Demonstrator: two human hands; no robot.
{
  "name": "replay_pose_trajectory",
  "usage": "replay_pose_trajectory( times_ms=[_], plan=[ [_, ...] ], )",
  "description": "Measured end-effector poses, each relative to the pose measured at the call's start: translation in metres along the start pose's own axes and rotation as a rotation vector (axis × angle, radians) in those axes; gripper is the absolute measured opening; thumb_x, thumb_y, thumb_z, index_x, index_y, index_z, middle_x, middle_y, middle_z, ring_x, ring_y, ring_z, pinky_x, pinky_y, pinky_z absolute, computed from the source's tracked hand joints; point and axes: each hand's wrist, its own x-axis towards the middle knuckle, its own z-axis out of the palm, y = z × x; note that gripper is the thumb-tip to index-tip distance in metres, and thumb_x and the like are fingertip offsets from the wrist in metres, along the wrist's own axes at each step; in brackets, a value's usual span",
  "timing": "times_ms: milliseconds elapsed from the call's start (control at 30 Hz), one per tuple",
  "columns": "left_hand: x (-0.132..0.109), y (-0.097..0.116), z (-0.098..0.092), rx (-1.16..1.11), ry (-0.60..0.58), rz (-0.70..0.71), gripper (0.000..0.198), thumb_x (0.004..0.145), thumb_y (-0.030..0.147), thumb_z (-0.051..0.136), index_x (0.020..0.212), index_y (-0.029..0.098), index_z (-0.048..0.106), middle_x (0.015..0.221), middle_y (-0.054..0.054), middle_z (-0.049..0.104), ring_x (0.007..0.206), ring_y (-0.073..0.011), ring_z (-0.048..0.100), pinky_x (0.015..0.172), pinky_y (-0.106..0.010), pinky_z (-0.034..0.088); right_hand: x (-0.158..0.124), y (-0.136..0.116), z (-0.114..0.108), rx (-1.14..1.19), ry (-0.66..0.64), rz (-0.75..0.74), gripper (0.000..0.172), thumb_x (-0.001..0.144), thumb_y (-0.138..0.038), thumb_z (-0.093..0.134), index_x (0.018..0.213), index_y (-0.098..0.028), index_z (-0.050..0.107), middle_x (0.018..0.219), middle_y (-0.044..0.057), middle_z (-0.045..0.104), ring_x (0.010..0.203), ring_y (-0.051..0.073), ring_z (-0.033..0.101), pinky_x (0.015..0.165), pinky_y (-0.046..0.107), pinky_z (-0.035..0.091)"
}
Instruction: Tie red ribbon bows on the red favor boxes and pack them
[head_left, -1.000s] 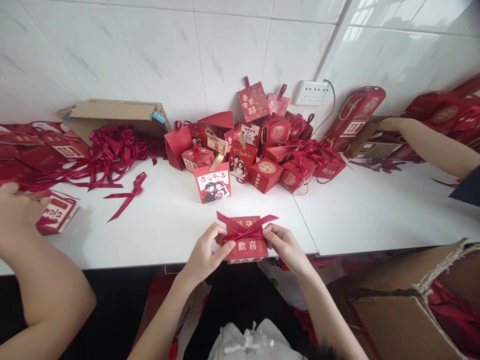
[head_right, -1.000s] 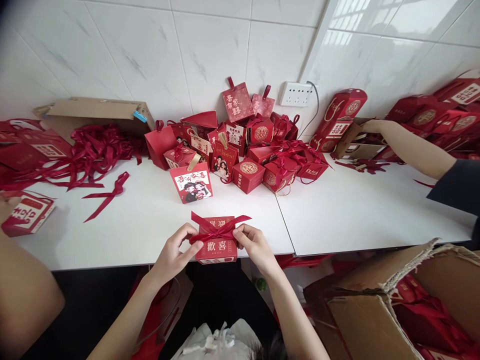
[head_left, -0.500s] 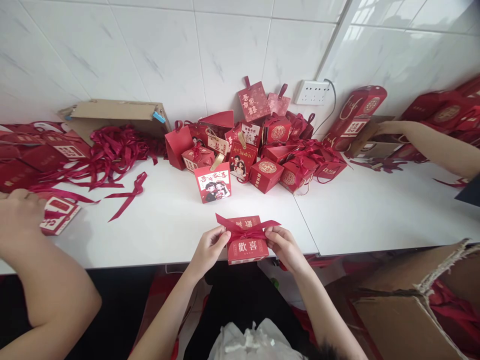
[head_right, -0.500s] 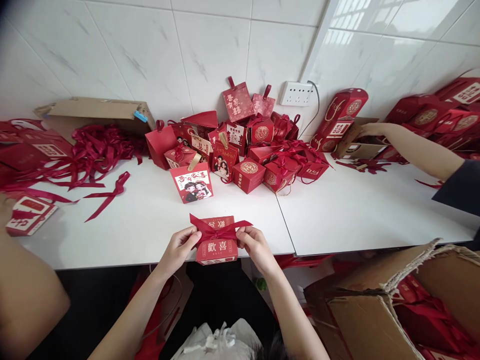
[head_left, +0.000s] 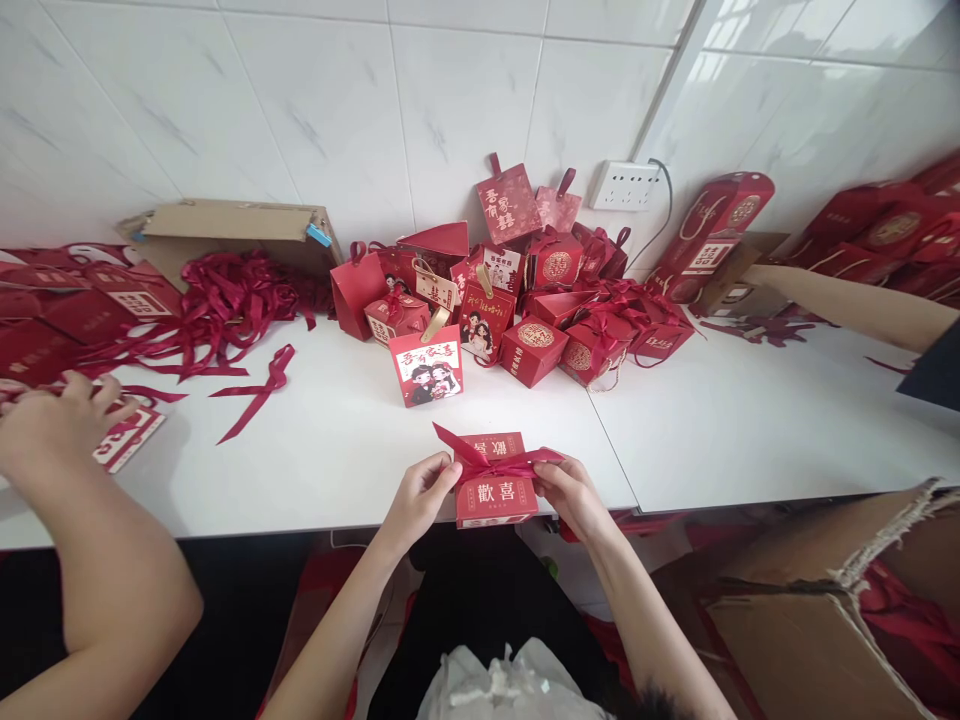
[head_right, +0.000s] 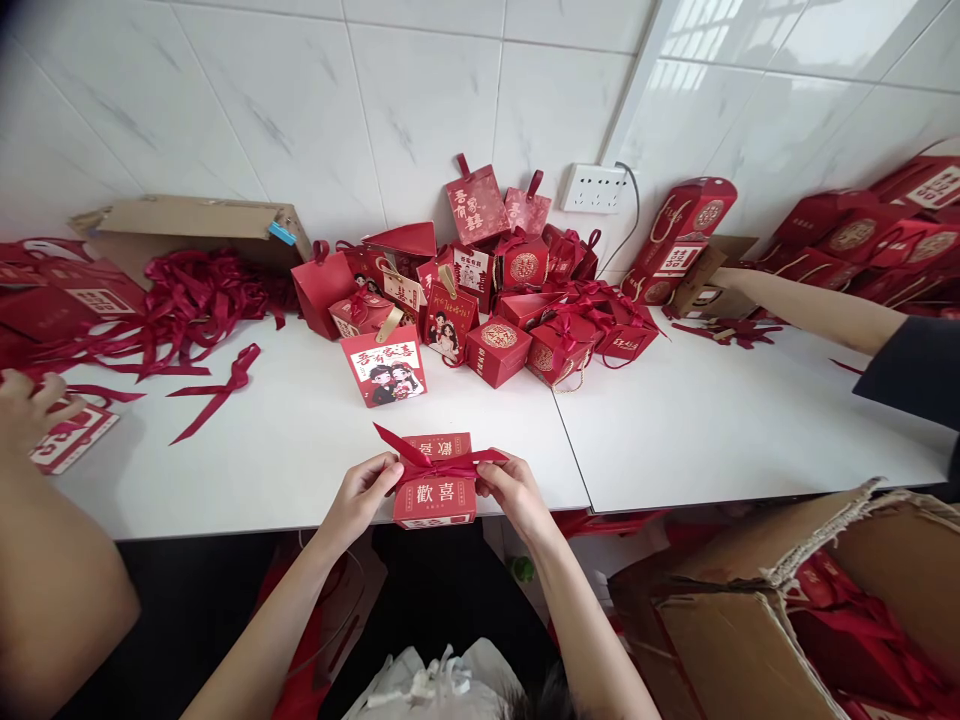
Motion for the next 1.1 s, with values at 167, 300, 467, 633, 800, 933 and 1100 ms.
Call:
replay_pose_trajectory(
  times_ms=[167, 300, 467, 633, 800, 933, 1100],
  plan=[
    [-0.008, 0.01, -0.007, 0.076, -0.09, -0.014, 0.037, 0.07, 0.045, 0.064, 0.083, 0.022, 0.038, 0.087, -0.001, 0.051, 0.083, -0.0179, 0.052, 0.068, -0.027, 0.045, -0.001, -0.009, -0.008, -0.248, -0.032, -0.112, 0.018, 0.074, -0.025, 0.048, 0.088, -0.019, 0.059, 0.09, 0.004, 0.059, 0.081, 0.018, 0.054, 0.072, 0.03, 0.042],
    [-0.005, 0.017, -0.014, 0.258, -0.079, 0.01, 0.033, 0.074, 0.039, 0.062, 0.093, 0.022, 0.041, 0.098, -0.003, 0.052, 0.091, -0.0182, 0.054, 0.077, -0.03, 0.046, 0.0, -0.009, -0.006, -0.419, -0.039, -0.194, 0.054, 0.067, -0.017, 0.045, 0.12, -0.025, 0.049, 0.129, 0.006, 0.049, 0.12, 0.024, 0.044, 0.091, 0.039, 0.04],
    [0.011, 0.014, -0.024, 0.421, 0.372, 0.147, 0.029, 0.078, 0.038, 0.057, 0.098, 0.021, 0.047, 0.103, -0.005, 0.053, 0.1, -0.0204, 0.052, 0.091, -0.037, 0.042, -0.007, -0.016, 0.004, -0.546, -0.118, -0.212, 0.033, 0.075, -0.018, 0.045, 0.105, -0.02, 0.059, 0.109, 0.007, 0.063, 0.102, 0.022, 0.058, 0.092, 0.041, 0.042],
    [0.009, 0.016, -0.024, 0.451, 0.546, 0.253, 0.015, 0.085, 0.035, 0.048, 0.091, 0.022, 0.051, 0.102, -0.004, 0.054, 0.106, -0.0199, 0.05, 0.094, -0.035, 0.04, -0.021, -0.025, 0.014, -0.774, -0.042, -0.191, 0.018, 0.086, -0.025, 0.044, 0.076, -0.018, 0.058, 0.073, 0.003, 0.063, 0.067, 0.016, 0.059, 0.064, 0.03, 0.046],
    [0.0, 0.021, -0.019, 0.404, 0.232, 0.261, 0.017, 0.087, 0.031, 0.046, 0.092, 0.021, 0.059, 0.107, -0.004, 0.056, 0.108, -0.0187, 0.051, 0.095, -0.032, 0.04, -0.031, -0.022, 0.041, -1.033, 0.009, -0.796, 0.007, 0.083, -0.024, 0.056, 0.088, -0.019, 0.057, 0.083, 0.006, 0.061, 0.08, 0.018, 0.055, 0.071, 0.032, 0.045],
    [0.002, 0.023, -0.02, 0.394, 0.108, 0.275, 0.023, 0.087, 0.033, 0.046, 0.101, 0.022, 0.061, 0.115, -0.006, 0.054, 0.116, -0.0204, 0.048, 0.101, -0.036, 0.037, -0.026, -0.01, 0.07, -1.272, -0.155, -1.077, 0.03, 0.083, -0.03, 0.059, 0.109, -0.017, 0.055, 0.108, 0.013, 0.06, 0.107, 0.026, 0.051, 0.087, 0.04, 0.04],
    [0.006, 0.024, -0.023, 0.383, 0.027, 0.277, 0.028, 0.087, 0.035, 0.047, 0.11, 0.023, 0.06, 0.125, -0.007, 0.053, 0.119, -0.0211, 0.048, 0.103, -0.038, 0.038, -0.011, 0.009, 0.085, -1.333, -0.049, -1.097, 0.021, 0.087, -0.01, 0.046, 0.105, -0.014, 0.056, 0.096, 0.009, 0.064, 0.088, 0.019, 0.057, 0.081, 0.037, 0.039]
  ],
)
